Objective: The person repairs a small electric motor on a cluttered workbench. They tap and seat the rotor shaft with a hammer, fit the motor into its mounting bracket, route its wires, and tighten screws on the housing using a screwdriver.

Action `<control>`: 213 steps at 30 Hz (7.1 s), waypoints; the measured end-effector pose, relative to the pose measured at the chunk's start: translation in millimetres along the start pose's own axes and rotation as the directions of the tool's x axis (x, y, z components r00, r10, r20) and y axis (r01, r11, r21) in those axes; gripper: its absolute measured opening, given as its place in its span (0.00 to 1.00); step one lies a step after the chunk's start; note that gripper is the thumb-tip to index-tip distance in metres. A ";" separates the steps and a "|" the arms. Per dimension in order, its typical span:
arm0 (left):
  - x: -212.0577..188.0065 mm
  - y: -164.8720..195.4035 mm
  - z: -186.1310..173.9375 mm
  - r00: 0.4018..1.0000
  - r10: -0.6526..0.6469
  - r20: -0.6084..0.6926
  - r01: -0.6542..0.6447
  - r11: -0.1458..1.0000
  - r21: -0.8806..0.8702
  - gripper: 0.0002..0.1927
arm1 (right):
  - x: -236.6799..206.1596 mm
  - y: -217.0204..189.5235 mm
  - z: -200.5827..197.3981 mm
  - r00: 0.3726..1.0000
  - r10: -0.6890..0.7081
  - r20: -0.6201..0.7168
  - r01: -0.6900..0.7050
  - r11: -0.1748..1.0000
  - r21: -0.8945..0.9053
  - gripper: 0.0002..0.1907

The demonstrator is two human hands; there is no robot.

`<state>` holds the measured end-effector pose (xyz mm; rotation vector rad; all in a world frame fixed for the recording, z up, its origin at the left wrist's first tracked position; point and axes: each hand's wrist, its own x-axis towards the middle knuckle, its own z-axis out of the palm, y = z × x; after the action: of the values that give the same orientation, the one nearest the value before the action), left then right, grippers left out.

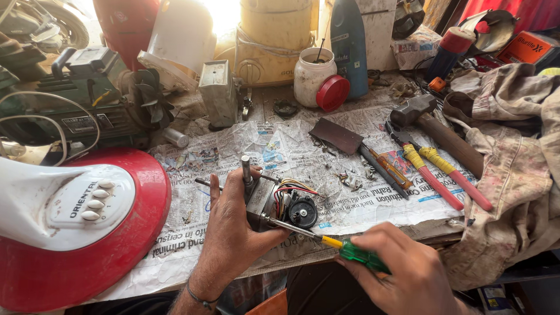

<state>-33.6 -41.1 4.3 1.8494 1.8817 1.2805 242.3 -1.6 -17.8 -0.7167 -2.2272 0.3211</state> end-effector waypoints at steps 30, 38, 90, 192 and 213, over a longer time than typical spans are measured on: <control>-0.7 -1.9 1.7 1.000 -0.012 0.023 0.012 1.000 0.005 0.56 | -3.3 -1.7 9.7 0.994 0.105 0.008 -0.099 0.961 -0.258 0.14; -1.2 -3.5 1.9 0.998 -0.047 0.029 0.047 0.999 0.004 0.54 | -10.3 6.3 8.5 0.999 0.005 -0.040 -0.012 0.985 -0.170 0.21; -2.7 0.3 0.5 1.000 -0.014 -0.004 0.014 1.000 -0.021 0.55 | -19.6 7.6 13.3 0.991 0.134 0.029 -0.134 0.991 -0.002 0.20; -5.3 1.0 -1.0 0.999 0.019 -0.050 -0.022 0.997 -0.080 0.51 | 20.4 5.1 -0.8 0.422 0.596 0.683 -0.902 0.355 0.247 0.22; -3.6 0.5 -2.1 0.996 0.068 -0.049 -0.071 0.996 -0.057 0.53 | -3.0 16.8 10.8 0.989 0.005 0.149 -0.049 0.955 0.294 0.16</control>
<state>-34.0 -45.3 4.4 1.8866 1.7971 1.3977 242.6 10.2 -34.1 -0.5753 -2.2398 0.7263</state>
